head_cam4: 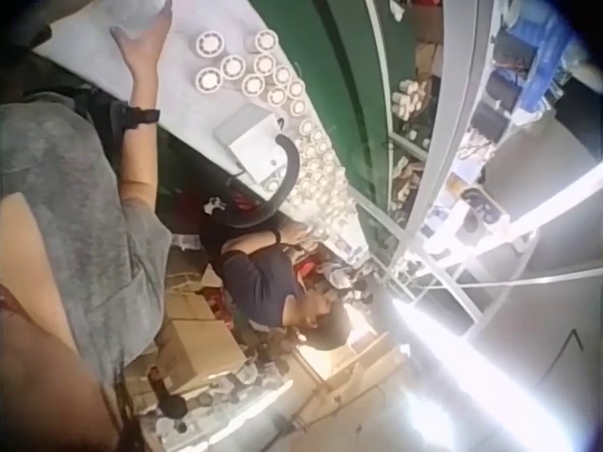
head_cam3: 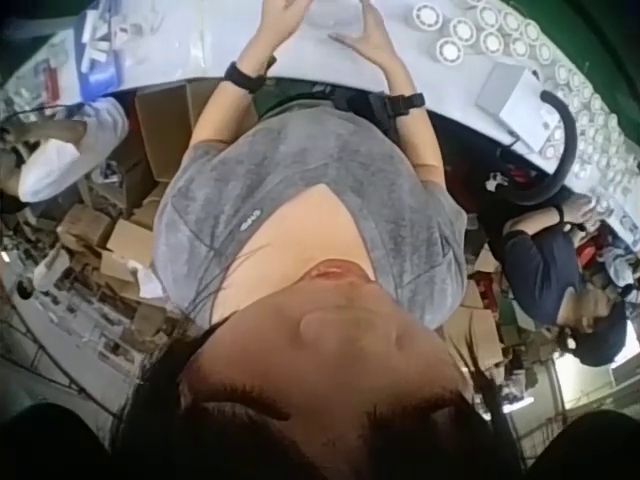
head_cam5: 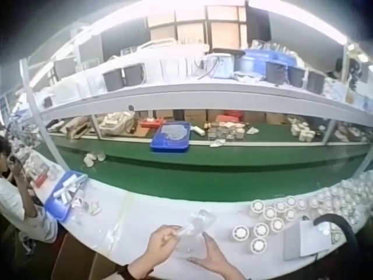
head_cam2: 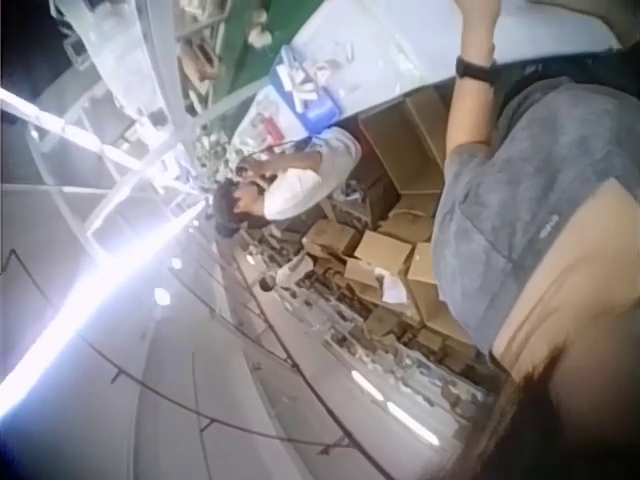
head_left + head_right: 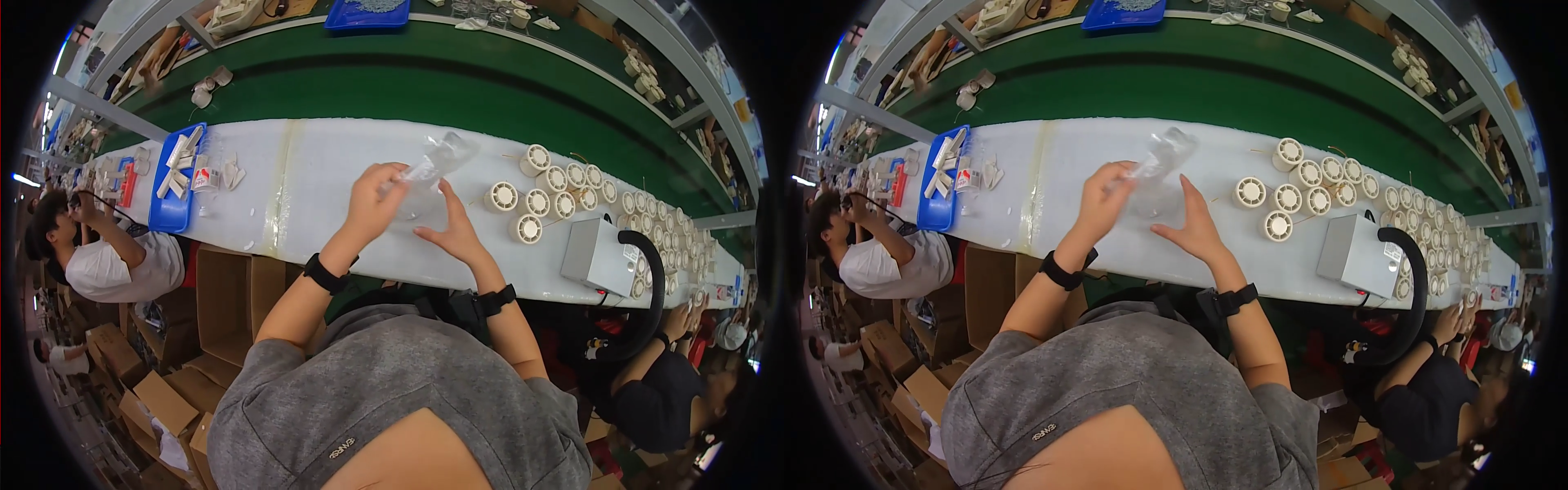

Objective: The person removes a plastic cup from a bag, fits a fan into the cup, and sets the assembled unit on the table, repeating this process several times.

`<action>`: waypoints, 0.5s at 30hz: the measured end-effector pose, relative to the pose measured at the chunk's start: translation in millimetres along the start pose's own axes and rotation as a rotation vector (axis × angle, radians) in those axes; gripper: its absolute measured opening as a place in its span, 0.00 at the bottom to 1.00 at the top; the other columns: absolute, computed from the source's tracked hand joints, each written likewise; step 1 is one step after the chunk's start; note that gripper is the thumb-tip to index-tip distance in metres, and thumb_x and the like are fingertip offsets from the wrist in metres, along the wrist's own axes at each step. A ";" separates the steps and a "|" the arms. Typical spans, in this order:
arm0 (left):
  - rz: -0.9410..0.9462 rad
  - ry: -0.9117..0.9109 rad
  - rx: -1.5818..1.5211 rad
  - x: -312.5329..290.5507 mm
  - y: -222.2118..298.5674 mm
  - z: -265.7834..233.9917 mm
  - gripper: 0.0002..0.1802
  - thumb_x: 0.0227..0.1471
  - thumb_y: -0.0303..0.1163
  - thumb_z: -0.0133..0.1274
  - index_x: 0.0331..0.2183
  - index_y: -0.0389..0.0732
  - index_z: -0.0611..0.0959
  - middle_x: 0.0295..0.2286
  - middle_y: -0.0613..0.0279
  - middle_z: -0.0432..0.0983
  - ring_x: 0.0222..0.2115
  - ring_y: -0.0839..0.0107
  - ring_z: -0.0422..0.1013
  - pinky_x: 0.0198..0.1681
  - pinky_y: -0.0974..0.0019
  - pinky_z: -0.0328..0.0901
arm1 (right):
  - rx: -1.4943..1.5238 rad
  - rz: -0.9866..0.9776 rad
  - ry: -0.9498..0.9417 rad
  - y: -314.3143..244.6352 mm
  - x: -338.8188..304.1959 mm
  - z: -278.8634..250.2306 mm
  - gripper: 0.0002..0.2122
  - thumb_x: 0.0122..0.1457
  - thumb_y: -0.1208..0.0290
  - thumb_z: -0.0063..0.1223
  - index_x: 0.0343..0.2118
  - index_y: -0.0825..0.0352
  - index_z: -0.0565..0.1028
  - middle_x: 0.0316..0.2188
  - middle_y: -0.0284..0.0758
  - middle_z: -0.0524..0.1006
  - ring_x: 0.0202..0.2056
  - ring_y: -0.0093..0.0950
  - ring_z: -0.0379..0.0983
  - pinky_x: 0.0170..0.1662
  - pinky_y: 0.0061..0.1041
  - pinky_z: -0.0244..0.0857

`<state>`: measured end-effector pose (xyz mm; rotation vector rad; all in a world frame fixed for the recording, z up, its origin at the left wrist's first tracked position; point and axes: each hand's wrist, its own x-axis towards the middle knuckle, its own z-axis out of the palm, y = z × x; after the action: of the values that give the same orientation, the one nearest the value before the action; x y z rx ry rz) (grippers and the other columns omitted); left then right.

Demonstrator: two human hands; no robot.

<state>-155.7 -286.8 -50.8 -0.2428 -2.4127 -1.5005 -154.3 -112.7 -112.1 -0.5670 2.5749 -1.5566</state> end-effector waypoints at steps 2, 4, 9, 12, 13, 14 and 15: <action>-0.063 0.053 -0.361 4.0 6.8 -18.9 0.05 0.42 0.27 0.45 0.23 0.36 0.73 0.28 0.58 0.72 0.27 0.66 0.69 0.30 0.64 0.64 | -0.170 -0.045 0.008 -4.5 2.6 7.6 0.33 0.41 0.67 0.56 0.50 0.66 0.54 0.49 0.41 0.57 0.49 0.34 0.55 0.49 0.31 0.50; -0.097 0.095 -0.698 1.1 24.2 -42.6 0.09 0.45 0.32 0.41 0.24 0.37 0.72 0.26 0.59 0.70 0.28 0.67 0.67 0.33 0.65 0.61 | -0.491 -0.148 -0.009 -9.2 9.4 17.9 0.33 0.39 0.67 0.57 0.49 0.68 0.56 0.45 0.46 0.61 0.48 0.40 0.56 0.47 0.31 0.53; -0.313 0.205 -0.938 -21.6 27.0 -119.0 0.09 0.48 0.34 0.38 0.26 0.40 0.68 0.19 0.66 0.64 0.21 0.75 0.61 0.25 0.72 0.56 | -0.395 0.052 -0.016 0.8 19.4 37.2 0.32 0.39 0.68 0.56 0.48 0.68 0.56 0.44 0.46 0.61 0.47 0.41 0.55 0.46 0.32 0.54; -0.309 0.187 -0.824 -39.1 26.7 -131.4 0.02 0.45 0.28 0.42 0.25 0.40 0.68 0.16 0.71 0.61 0.18 0.81 0.58 0.21 0.77 0.54 | -0.353 0.106 -0.040 -12.8 21.3 43.1 0.32 0.40 0.68 0.55 0.50 0.68 0.54 0.47 0.47 0.58 0.49 0.42 0.53 0.48 0.32 0.52; -0.376 0.198 -0.763 -42.8 27.2 -130.3 0.03 0.42 0.23 0.45 0.23 0.40 0.68 0.16 0.72 0.60 0.17 0.84 0.57 0.20 0.80 0.54 | -0.364 0.122 -0.017 -16.1 18.3 41.2 0.32 0.40 0.68 0.55 0.50 0.68 0.54 0.47 0.47 0.58 0.49 0.42 0.53 0.48 0.32 0.52; -0.366 0.156 -0.777 -45.0 31.2 -123.8 0.03 0.42 0.23 0.45 0.23 0.40 0.68 0.16 0.72 0.60 0.17 0.84 0.57 0.20 0.80 0.54 | -0.404 0.071 0.065 -19.9 12.6 39.3 0.33 0.40 0.67 0.55 0.50 0.67 0.54 0.47 0.47 0.58 0.50 0.41 0.53 0.48 0.33 0.52; -0.412 0.150 -0.652 -43.2 33.6 -107.0 0.04 0.41 0.22 0.45 0.24 0.41 0.68 0.15 0.73 0.58 0.17 0.85 0.55 0.20 0.81 0.52 | -0.462 0.040 0.162 -19.5 5.2 33.8 0.34 0.40 0.67 0.55 0.51 0.66 0.53 0.47 0.47 0.58 0.50 0.40 0.53 0.49 0.33 0.52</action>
<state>-88.6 -367.3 8.0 0.2492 -1.8562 -2.3623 -145.2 -151.0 -110.7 -0.4286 3.0674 -1.0280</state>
